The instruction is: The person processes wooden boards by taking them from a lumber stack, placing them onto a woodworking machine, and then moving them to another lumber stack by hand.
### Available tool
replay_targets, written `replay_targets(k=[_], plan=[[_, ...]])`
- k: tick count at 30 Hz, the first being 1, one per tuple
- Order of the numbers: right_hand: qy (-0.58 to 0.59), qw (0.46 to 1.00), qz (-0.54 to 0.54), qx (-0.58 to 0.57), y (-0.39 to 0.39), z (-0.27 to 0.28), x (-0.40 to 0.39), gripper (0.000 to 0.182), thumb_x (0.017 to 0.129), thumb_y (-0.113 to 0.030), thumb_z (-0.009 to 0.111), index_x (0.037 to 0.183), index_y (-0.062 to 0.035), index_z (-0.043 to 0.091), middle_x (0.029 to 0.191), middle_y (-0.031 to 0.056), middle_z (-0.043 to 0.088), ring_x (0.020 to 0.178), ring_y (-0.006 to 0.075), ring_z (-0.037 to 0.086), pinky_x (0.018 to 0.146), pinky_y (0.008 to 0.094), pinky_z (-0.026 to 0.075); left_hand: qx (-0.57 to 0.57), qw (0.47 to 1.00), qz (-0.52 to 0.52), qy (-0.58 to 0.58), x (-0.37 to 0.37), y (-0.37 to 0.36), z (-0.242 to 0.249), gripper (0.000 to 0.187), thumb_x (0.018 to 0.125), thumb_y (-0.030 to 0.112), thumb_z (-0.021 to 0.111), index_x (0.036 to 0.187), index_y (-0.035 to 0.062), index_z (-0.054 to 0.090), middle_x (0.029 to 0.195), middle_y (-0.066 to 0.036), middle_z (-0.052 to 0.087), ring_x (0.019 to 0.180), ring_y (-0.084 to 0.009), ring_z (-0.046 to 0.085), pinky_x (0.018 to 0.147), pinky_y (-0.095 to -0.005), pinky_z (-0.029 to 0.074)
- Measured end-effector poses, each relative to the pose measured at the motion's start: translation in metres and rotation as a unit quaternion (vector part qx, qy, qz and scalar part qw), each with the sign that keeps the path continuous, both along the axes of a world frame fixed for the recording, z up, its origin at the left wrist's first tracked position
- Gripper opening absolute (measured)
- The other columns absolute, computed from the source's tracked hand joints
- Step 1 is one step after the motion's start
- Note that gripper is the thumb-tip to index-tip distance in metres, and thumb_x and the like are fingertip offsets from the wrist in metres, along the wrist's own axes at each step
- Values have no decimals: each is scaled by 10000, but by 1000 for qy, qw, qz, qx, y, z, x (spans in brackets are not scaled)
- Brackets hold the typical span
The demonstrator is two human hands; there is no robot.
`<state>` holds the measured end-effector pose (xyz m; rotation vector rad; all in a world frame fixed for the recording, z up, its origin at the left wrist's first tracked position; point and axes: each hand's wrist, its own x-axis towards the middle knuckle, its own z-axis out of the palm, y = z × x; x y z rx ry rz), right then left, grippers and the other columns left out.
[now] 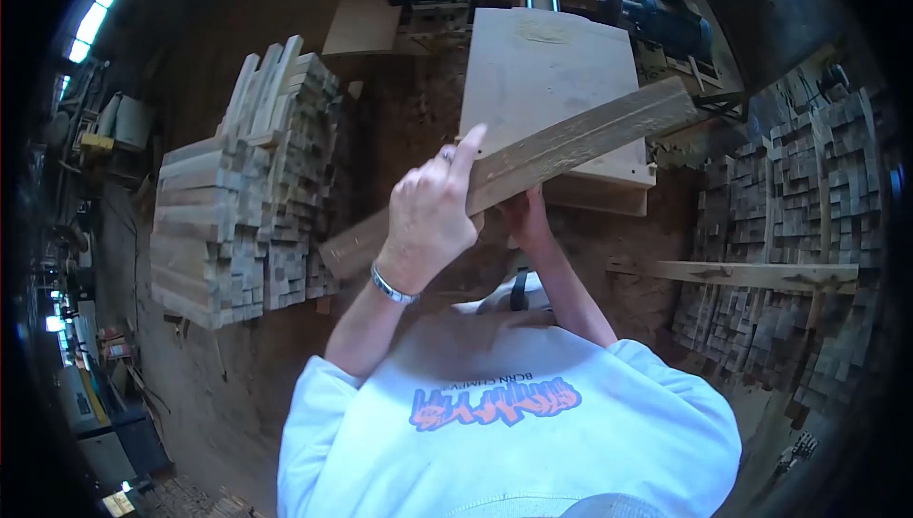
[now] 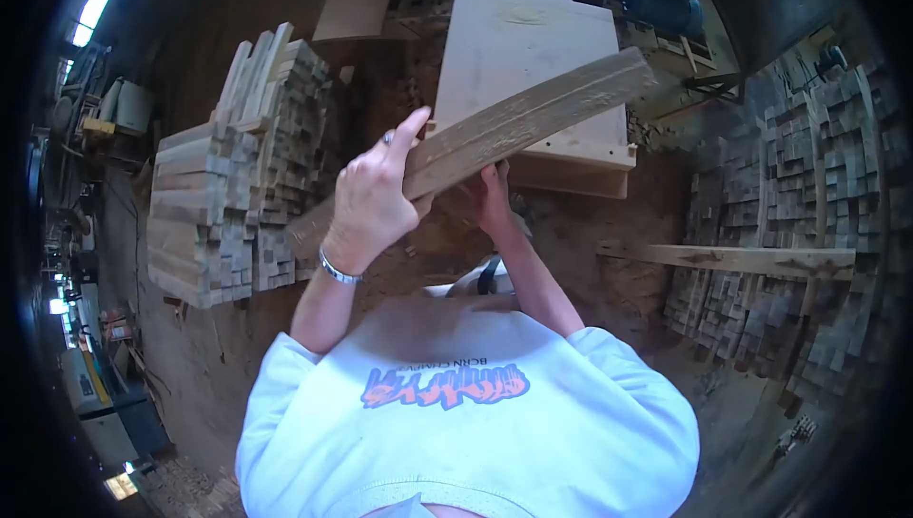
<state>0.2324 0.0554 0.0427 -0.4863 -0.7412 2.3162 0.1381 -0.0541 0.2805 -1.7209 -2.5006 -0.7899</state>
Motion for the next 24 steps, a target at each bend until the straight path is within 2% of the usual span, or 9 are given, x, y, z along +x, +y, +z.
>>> replay_targets(k=[6, 8, 10, 12, 15, 19, 21, 22, 24], plan=[[20, 998, -41, -37, 116, 17, -19, 690, 851, -574, 569, 1354, -181, 306, 1367, 54, 354, 1260, 265, 386, 971, 510, 434, -5, 989, -135, 60, -48, 156, 8, 723, 596, 77, 748, 1275, 190, 529, 857, -96, 618, 812, -281, 624, 693, -370, 521], [11, 998, -44, -51, 139, 3, -23, 772, 823, -607, 584, 1385, -181, 272, 1370, 61, 348, 1276, 275, 366, 983, 528, 414, -26, 978, -203, 31, -63, 199, -3, 758, 595, 117, 762, 1306, 200, 514, 876, -92, 629, 816, -282, 625, 707, -372, 521], [-72, 988, -95, -101, 154, 4, -25, 931, 762, -713, 557, 1437, -155, 239, 1424, 77, 294, 1337, 269, 281, 1029, 546, 348, -103, 970, -220, 25, -83, 246, -19, 775, 595, 127, 755, 1323, 198, 500, 907, -92, 640, 841, -292, 620, 757, -390, 515], [-88, 976, -137, -142, 160, -8, -26, 934, 764, -681, 593, 1441, -144, 238, 1440, 72, 295, 1354, 269, 250, 1047, 556, 307, -121, 961, -247, -19, -104, 286, -38, 772, 574, 104, 735, 1311, 186, 523, 989, -110, 658, 910, -293, 617, 837, -380, 500], [-139, 966, -107, -190, 160, -20, -11, 929, 754, -531, 726, 1433, -142, 226, 1435, 33, 300, 1329, 266, 296, 1053, 521, 269, -231, 903, -284, -225, -130, 342, -81, 779, 519, 117, 753, 1276, 130, 568, 1115, -117, 658, 998, -224, 613, 889, -302, 474], [-274, 947, -68, -152, 159, 7, -7, 908, 790, -574, 658, 1422, -57, 261, 1432, 91, 338, 1341, 284, 300, 1098, 499, 234, -338, 837, -320, -288, -154, 411, -145, 767, 556, 205, 812, 1275, 101, 567, 1070, -110, 678, 948, -192, 631, 867, -266, 466], [-286, 942, -77, -160, 167, -3, -5, 857, 806, -529, 668, 1348, 37, 319, 1369, 180, 394, 1260, 309, 425, 1049, 477, 345, -385, 839, -306, -234, -154, 433, -163, 748, 595, 406, 827, 1229, 79, 601, 1162, -135, 630, 1073, -223, 578, 936, -356, 423], [-297, 939, -72, -159, 169, 0, 1, 857, 806, -529, 668, 1348, 37, 319, 1369, 180, 394, 1260, 309, 425, 1049, 477, 345, -383, 838, -304, -245, -144, 436, -171, 748, 595, 406, 827, 1229, 79, 601, 1162, -135, 630, 1073, -223, 578, 936, -356, 423], [-300, 939, -2, -166, 172, 9, 15, 798, 820, -519, 656, 1267, 78, 374, 1331, 263, 404, 1162, 329, 519, 954, 424, 463, -362, 911, -178, 82, -117, 436, -190, 811, 586, 608, 774, 1157, 49, 639, 1244, -157, 555, 1176, -273, 487, 980, -470, 345]])
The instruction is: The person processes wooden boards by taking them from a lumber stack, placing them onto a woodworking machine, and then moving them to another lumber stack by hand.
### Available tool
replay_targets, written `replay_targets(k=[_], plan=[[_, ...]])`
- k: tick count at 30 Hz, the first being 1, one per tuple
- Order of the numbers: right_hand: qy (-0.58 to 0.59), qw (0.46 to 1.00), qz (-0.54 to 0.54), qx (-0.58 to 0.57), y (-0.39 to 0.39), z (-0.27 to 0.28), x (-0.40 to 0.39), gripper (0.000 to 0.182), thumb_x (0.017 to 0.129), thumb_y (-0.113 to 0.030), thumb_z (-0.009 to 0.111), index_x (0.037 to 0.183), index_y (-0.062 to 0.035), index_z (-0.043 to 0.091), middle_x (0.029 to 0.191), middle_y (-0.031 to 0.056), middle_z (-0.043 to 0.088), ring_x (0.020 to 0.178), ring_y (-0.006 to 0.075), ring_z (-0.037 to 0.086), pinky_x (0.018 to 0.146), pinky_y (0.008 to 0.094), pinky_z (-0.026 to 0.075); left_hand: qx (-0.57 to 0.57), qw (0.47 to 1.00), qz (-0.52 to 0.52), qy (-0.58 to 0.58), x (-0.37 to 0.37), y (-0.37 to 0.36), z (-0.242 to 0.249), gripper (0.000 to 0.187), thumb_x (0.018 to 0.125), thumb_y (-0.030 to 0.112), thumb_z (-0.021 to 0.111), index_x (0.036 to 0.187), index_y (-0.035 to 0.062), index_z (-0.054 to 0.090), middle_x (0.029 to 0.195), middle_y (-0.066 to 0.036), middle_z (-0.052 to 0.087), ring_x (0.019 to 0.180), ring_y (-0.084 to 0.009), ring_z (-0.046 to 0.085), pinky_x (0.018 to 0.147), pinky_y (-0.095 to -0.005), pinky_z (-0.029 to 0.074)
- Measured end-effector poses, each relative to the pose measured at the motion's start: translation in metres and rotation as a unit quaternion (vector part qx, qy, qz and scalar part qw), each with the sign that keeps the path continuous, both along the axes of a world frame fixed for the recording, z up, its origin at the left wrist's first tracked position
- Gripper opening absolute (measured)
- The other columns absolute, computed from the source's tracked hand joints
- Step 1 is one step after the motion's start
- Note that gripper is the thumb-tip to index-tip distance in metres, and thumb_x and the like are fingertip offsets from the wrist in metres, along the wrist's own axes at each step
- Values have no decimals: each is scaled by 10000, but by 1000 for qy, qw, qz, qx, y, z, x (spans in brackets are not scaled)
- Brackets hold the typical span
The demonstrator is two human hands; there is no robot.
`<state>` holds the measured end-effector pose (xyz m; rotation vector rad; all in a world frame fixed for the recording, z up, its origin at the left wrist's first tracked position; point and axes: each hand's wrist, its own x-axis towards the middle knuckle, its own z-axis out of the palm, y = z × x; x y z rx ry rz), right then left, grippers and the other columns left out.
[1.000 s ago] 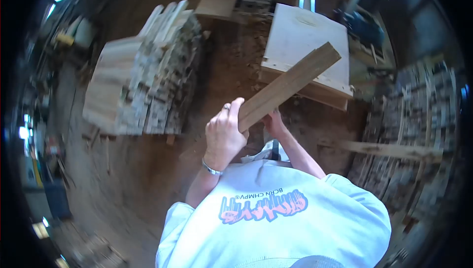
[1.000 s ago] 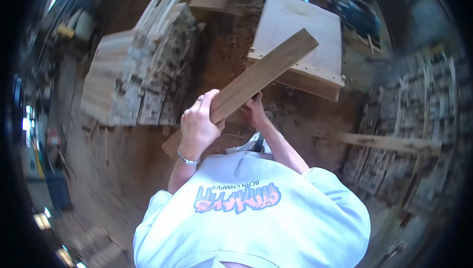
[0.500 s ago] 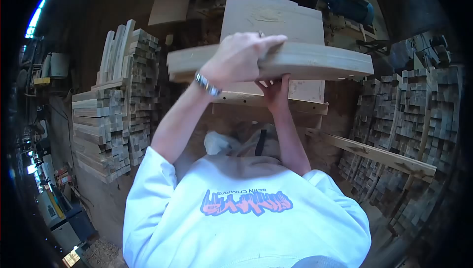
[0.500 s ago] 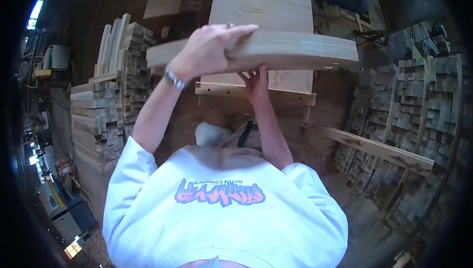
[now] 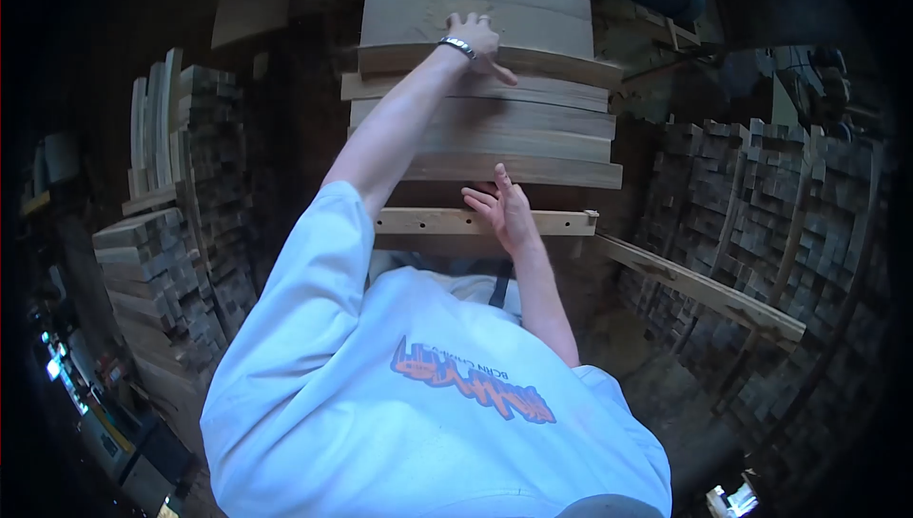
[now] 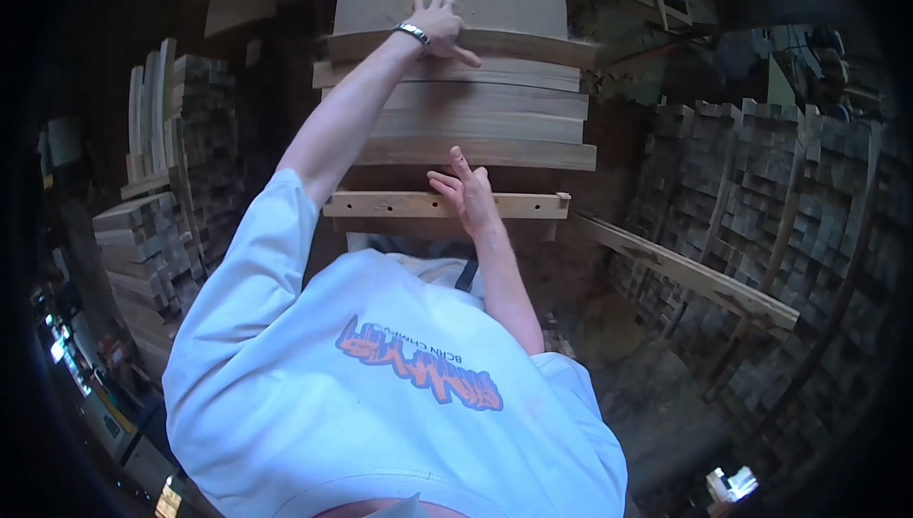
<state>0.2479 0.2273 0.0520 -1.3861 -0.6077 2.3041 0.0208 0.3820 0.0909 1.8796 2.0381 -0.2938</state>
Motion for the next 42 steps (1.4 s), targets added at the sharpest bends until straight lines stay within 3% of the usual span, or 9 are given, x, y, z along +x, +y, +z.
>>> replay_targets(k=[4, 6, 9, 12, 21, 26, 28, 32, 42], plan=[[-239, 900, 295, 213, 39, 59, 49, 341, 860, -275, 683, 1084, -21, 647, 984, 97, 674, 815, 149, 640, 744, 259, 524, 242, 961, 56, -119, 18, -42, -40, 692, 726, 595, 674, 1097, 13, 626, 1243, -179, 517, 1169, -303, 453, 941, -509, 326], [-246, 885, 88, 385, 68, 59, 91, 300, 845, -248, 699, 1031, -16, 662, 908, 72, 670, 825, 132, 627, 747, 294, 519, 408, 892, 120, -156, 10, -110, -24, 381, 818, 310, 664, 1090, 46, 626, 1110, -147, 606, 1069, -297, 535, 898, -443, 411], [-611, 605, 133, 493, 118, 8, 154, 567, 880, -431, 610, 1250, -8, 533, 1228, 204, 543, 1140, 332, 527, 944, 402, 430, 447, 838, 312, -36, -10, -221, -21, 121, 809, 96, 650, 918, 74, 700, 948, -114, 665, 944, -269, 604, 846, -375, 479], [-482, 766, 170, 389, 122, -4, 146, 597, 917, -421, 561, 1316, 13, 467, 1216, 212, 577, 1134, 297, 556, 965, 342, 415, 258, 763, 550, -221, -10, -291, -47, 220, 878, 191, 632, 1003, 22, 695, 951, -138, 692, 928, -260, 646, 885, -361, 470], [-238, 871, 146, 403, 102, -22, 176, 429, 968, -317, 517, 1310, -58, 524, 1068, 67, 657, 975, 133, 591, 836, 244, 441, 246, 613, 606, -444, -22, -339, -66, 355, 886, 278, 658, 1071, -25, 666, 968, -104, 697, 901, -115, 627, 825, -246, 484], [-443, 840, 191, 248, 118, -6, 154, 462, 954, -437, 496, 1113, -35, 660, 925, 70, 639, 882, 107, 564, 789, 231, 428, 118, 636, 637, -418, -35, -330, -50, 329, 861, 258, 691, 1040, -17, 682, 928, -86, 699, 861, -102, 627, 778, -241, 488], [-497, 672, 216, 505, 126, -23, 151, 510, 939, -487, 496, 1035, -20, 677, 854, 63, 632, 828, 115, 545, 764, 256, 428, 138, 653, 613, -423, -32, -328, -63, 319, 855, 252, 699, 1028, -16, 688, 916, -82, 700, 847, -98, 626, 762, -237, 488], [-412, 821, 220, 328, 135, -35, 161, 472, 947, -444, 507, 1042, -11, 670, 992, 62, 648, 936, 102, 555, 847, 256, 426, 216, 652, 594, -419, -21, -331, -69, 304, 880, 217, 669, 1046, -38, 669, 955, -63, 685, 868, -94, 621, 789, -237, 495], [-324, 875, 217, 287, 122, -20, 167, 403, 956, -411, 509, 1071, -54, 654, 924, -19, 613, 850, 74, 516, 784, 239, 399, 223, 628, 590, -455, -13, -351, -65, 281, 864, 229, 686, 1014, -9, 694, 892, -46, 698, 800, -77, 606, 732, -232, 476]])
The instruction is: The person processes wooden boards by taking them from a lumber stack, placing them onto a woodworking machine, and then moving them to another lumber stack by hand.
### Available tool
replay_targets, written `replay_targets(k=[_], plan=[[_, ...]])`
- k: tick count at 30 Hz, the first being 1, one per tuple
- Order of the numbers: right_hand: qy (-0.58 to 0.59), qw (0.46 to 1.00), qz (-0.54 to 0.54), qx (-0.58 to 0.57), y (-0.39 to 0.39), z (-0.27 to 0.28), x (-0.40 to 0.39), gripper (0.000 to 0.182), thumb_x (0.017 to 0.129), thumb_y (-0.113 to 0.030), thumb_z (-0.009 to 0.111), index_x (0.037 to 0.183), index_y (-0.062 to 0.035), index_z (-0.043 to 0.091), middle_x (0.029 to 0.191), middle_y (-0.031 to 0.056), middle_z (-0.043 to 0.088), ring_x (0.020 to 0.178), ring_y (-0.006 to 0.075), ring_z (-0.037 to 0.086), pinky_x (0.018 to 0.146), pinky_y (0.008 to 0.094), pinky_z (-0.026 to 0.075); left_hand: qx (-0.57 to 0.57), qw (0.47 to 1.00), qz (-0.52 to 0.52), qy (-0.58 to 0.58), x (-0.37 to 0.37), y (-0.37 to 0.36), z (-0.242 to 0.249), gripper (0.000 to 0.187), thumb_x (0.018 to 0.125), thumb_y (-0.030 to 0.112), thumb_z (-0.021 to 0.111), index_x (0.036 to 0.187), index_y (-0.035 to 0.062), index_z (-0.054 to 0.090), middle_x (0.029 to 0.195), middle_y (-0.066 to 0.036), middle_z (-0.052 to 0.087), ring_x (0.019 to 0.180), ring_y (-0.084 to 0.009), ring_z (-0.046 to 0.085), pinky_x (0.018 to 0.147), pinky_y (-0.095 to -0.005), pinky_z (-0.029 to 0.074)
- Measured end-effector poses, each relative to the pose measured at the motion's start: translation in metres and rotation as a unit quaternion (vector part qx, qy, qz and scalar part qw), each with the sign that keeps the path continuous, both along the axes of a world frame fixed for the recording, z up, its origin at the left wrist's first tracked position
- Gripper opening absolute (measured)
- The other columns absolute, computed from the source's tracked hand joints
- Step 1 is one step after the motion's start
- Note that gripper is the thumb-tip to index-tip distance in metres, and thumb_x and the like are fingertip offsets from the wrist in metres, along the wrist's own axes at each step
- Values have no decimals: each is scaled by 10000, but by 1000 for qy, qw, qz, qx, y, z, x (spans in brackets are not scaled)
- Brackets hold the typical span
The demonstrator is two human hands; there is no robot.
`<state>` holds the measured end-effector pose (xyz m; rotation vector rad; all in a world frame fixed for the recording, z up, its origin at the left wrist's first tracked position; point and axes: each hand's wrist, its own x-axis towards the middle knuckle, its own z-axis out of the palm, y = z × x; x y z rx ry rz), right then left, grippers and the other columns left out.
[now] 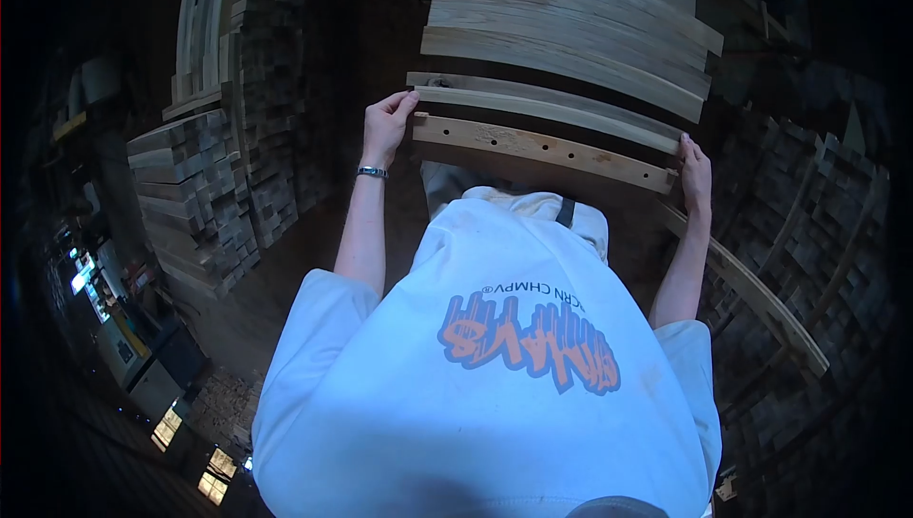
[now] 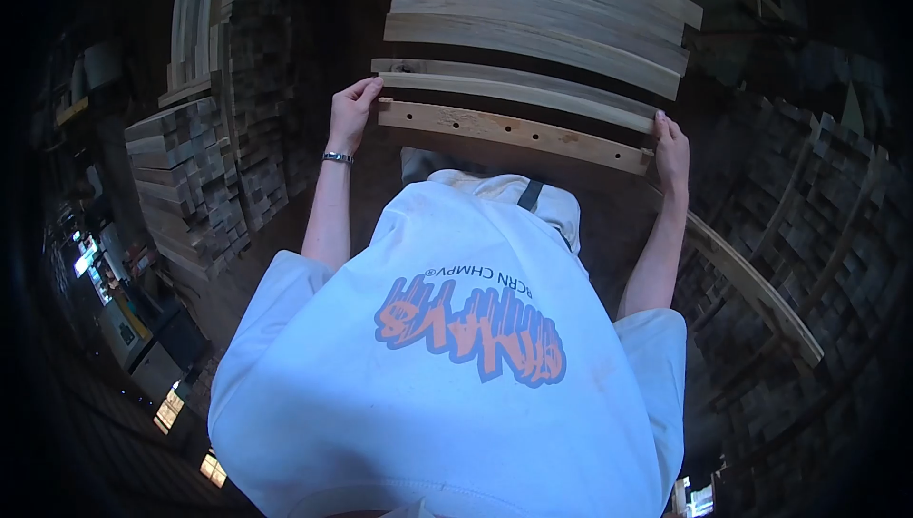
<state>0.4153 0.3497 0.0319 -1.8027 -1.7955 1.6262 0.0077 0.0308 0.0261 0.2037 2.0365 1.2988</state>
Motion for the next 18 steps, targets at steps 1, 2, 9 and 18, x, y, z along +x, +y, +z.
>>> replay_targets(k=[1, 2, 9, 18], plan=[[-11, 1000, 0, 12, -1, -1, 1, 415, 959, -388, 504, 1106, -24, 640, 958, 15, 631, 881, 95, 534, 812, 251, 408, -10, 1000, -8, 9, -1, 2, 3, 283, 862, 234, 689, 1005, -11, 696, 885, -41, 696, 797, -73, 601, 723, -232, 475], [-19, 1000, 1, 25, -1, -3, 0, 430, 963, -366, 500, 1141, 5, 626, 993, 50, 649, 913, 115, 551, 839, 262, 418, -13, 1000, -5, 14, -1, 2, 2, 282, 862, 241, 687, 987, -11, 700, 876, -36, 694, 791, -72, 599, 709, -238, 479], [-71, 976, 110, 177, -13, 35, -11, 438, 975, -336, 469, 1195, 27, 577, 1149, 136, 621, 1090, 213, 562, 942, 317, 410, -46, 996, -44, 56, 9, 17, 44, 180, 819, 183, 700, 888, 17, 703, 804, -51, 702, 734, -73, 625, 675, -248, 507], [225, 960, -6, 167, -53, 55, -92, 473, 982, -233, 502, 1278, 126, 415, 1128, 133, 548, 1040, 172, 528, 932, 292, 417, 204, 931, 206, 220, -20, -30, 154, 656, 695, 176, 840, 1178, 58, 413, 1081, -84, 555, 963, -146, 586, 760, -259, 521]])
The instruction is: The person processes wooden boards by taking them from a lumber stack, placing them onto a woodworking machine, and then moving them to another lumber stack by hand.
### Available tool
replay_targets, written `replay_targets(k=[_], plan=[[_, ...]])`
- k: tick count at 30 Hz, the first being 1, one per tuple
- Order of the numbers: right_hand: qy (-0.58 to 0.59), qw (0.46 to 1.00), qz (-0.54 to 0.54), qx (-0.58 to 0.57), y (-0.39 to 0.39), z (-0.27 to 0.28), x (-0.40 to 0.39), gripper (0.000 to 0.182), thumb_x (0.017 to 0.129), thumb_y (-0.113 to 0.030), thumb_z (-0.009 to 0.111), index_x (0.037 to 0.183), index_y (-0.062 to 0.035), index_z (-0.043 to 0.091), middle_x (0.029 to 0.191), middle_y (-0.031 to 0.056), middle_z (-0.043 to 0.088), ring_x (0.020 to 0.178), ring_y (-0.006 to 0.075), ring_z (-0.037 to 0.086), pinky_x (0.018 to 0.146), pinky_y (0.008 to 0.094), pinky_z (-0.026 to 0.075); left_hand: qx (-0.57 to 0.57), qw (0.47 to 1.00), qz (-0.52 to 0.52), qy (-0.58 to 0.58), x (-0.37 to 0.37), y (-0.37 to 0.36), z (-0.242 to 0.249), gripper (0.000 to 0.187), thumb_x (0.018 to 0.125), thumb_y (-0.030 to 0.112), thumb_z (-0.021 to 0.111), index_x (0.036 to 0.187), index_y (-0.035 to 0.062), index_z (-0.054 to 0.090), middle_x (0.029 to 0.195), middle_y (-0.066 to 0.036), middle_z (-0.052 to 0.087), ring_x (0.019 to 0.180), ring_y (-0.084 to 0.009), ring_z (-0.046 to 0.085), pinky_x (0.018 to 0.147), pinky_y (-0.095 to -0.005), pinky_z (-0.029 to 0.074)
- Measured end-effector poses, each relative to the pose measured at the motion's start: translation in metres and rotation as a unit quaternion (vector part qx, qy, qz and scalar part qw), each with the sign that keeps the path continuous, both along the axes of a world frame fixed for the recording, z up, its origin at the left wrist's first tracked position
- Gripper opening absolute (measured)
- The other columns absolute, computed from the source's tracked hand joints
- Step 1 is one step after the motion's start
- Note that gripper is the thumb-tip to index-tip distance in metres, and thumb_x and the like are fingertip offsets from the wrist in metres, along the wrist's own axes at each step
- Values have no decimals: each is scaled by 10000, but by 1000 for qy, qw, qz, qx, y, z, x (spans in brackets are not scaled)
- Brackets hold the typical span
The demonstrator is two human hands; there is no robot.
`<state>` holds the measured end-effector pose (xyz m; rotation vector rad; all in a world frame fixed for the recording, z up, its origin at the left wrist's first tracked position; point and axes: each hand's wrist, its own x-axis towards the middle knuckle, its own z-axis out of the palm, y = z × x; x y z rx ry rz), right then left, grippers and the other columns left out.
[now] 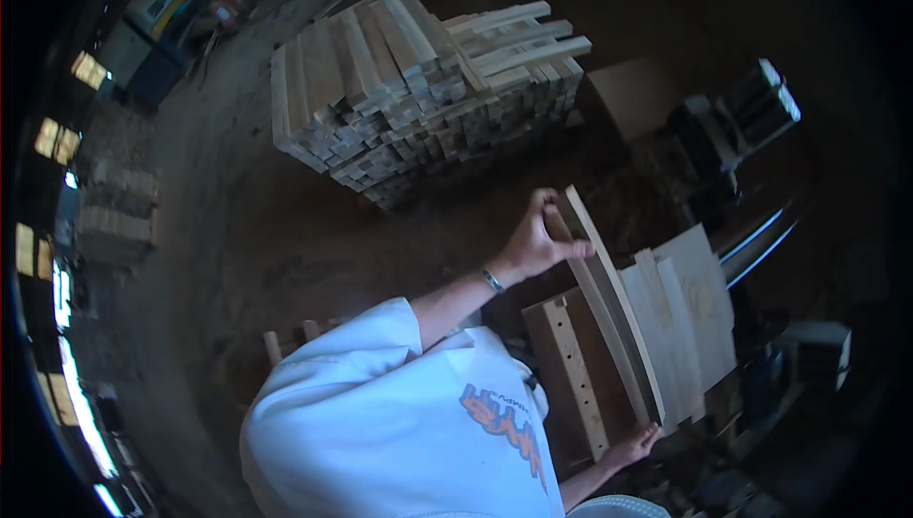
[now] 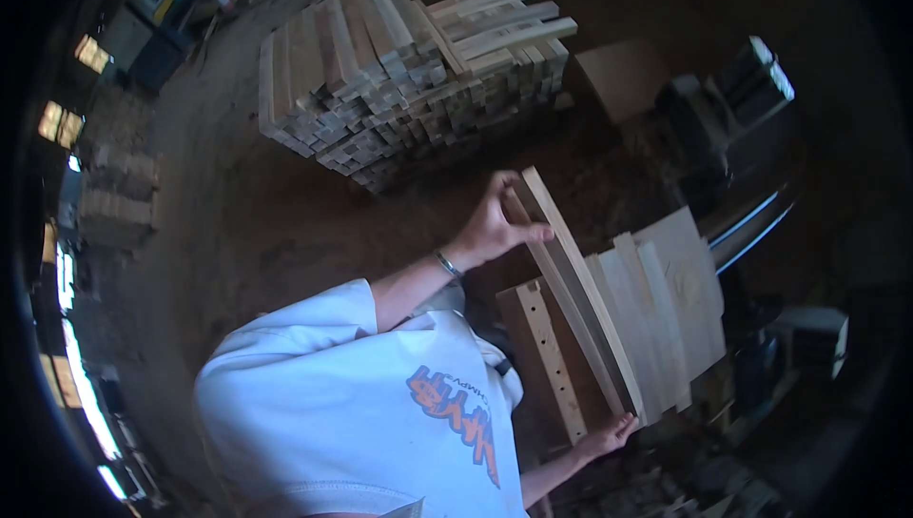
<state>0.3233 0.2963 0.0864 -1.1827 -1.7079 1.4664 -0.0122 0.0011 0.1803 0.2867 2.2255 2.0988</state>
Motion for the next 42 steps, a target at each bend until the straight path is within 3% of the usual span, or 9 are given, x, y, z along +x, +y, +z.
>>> replay_targets(k=[4, 7, 12, 15, 17, 24, 32, 35, 42], plan=[[97, 969, 225, -28, -74, 30, -143, 478, 954, -184, 539, 1353, 41, 399, 1259, 158, 529, 1139, 225, 521, 987, 328, 401, 262, 957, 17, 121, -48, -98, 129, 826, 670, -54, 790, 1319, 97, 301, 1143, -116, 537, 1062, -214, 569, 880, -363, 547], [67, 899, 430, 59, -154, 84, -225, 416, 934, -127, 552, 1321, 0, 467, 1269, 114, 556, 1143, 222, 542, 949, 322, 434, 99, 884, 127, 439, -79, -185, 223, 727, 638, -103, 782, 1238, 26, 392, 1108, -140, 583, 899, -272, 648, 796, -373, 572], [34, 854, 518, 33, -224, 84, -244, 323, 887, -95, 620, 1192, 6, 584, 1104, 115, 659, 1015, 184, 623, 885, 301, 473, -260, 519, 521, 626, -208, -337, 293, 491, 700, 189, 815, 1051, 11, 523, 970, -123, 617, 860, -233, 604, 787, -336, 499], [11, 847, 529, 50, -232, 59, -218, 326, 882, -90, 624, 1193, 1, 586, 1085, 117, 667, 993, 185, 633, 878, 298, 476, -321, 696, 548, 335, -280, -443, 239, 252, 822, 188, 643, 1011, 43, 561, 1025, -126, 603, 916, -253, 586, 851, -441, 457], [-40, 867, 496, -18, -228, 40, -191, 321, 878, -87, 628, 1183, 5, 590, 1076, 118, 670, 987, 179, 635, 872, 297, 479, -384, 678, 540, 317, -277, -432, 189, 187, 800, 88, 689, 971, 65, 616, 832, -63, 685, 717, -209, 667, 659, -305, 540], [-118, 963, 241, 18, -123, 23, -88, 319, 899, -128, 616, 1183, 12, 576, 1117, 122, 620, 1020, 184, 585, 866, 307, 479, -131, 987, 62, 71, -162, -172, -61, 114, 807, 181, 688, 856, 79, 707, 730, -32, 683, 667, -90, 627, 629, -252, 498], [-522, 826, -136, 163, 46, -36, 27, 609, 896, -479, 552, 1209, 44, 555, 1197, 227, 577, 1146, 307, 540, 954, 361, 410, -190, 944, -241, -118, -44, 53, -183, 328, 888, 295, 644, 1048, 12, 687, 900, -55, 703, 877, -105, 639, 773, -250, 494], [-243, 961, -131, -28, 78, -75, 43, 617, 916, -481, 522, 1249, 39, 526, 1178, 198, 606, 1118, 266, 567, 930, 351, 425, -143, 947, -247, -147, -23, 96, -190, 346, 899, 310, 624, 1054, 6, 683, 903, -60, 706, 868, -107, 635, 743, -249, 486], [-138, 981, -77, -108, 78, -79, 71, 427, 938, -316, 575, 1253, -28, 561, 1103, 59, 642, 976, 128, 588, 841, 261, 456, -202, 951, -202, -118, -18, 91, -189, 289, 894, 292, 623, 1010, 39, 702, 905, -105, 716, 862, -129, 664, 733, -276, 514]])
